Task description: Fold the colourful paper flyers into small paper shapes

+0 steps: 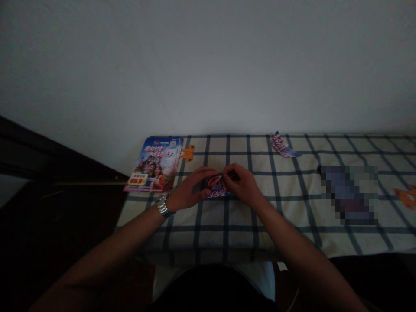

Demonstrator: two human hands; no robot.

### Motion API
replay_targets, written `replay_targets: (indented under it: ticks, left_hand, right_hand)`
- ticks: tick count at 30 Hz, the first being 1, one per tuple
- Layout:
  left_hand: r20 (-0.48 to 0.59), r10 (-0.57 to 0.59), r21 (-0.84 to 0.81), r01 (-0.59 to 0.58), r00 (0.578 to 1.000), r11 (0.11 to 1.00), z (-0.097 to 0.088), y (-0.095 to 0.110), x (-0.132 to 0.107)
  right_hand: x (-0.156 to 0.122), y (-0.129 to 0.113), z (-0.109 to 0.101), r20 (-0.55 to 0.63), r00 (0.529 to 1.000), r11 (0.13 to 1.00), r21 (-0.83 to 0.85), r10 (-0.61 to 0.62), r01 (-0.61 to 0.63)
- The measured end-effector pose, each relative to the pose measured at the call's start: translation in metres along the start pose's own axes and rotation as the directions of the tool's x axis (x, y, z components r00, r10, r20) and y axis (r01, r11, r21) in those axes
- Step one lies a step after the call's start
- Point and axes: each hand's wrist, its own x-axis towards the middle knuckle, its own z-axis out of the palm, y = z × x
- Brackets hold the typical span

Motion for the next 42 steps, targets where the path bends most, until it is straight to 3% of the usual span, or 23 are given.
replay_targets:
  ticks: [14, 22, 29, 35, 42]
  left_hand:
    - [-0.002, 0.019, 0.04, -0.019, 1.0, 0.999, 0.0027, -0.003, -0.0006]
    - [-0.006, 0.076, -0.01, -0.076, 0.997, 0.997, 0.0008, -0.0037, 0.0]
    - [-0.093, -0.04, 0.012, 0.041, 0.995, 0.999, 0.0028, -0.0043, 0.0013]
    - [-0.086, -0.18, 0.047, 0.185, 0.98, 0.982, 0.0045, -0.0013, 0.0012]
    - [-0.058, -0.19, 0.055, 0.194, 0.98, 0.98, 0.0044, -0.0005, 0.0011]
  right_hand:
    - [-0.0004, -0.0001, -0.0014, 0.009, 0.999, 0.997, 0.068, 0.043, -0.043]
    - [-0.0007, -0.003, -0.0018, 0.007, 1.0, 1.0, 0.013, -0.021, 0.02]
    - [-0.0023, -0.003, -0.0005, 0.089, 0.995, 0.998, 0.045, -0.043, 0.039]
    - [-0.004, -0.0052, 0.0007, 0.138, 0.989, 0.996, 0.078, -0.046, 0.036]
    - [-0.0044, -0.0029, 0.0011, 0.176, 0.983, 0.996, 0.078, -0.061, 0.048]
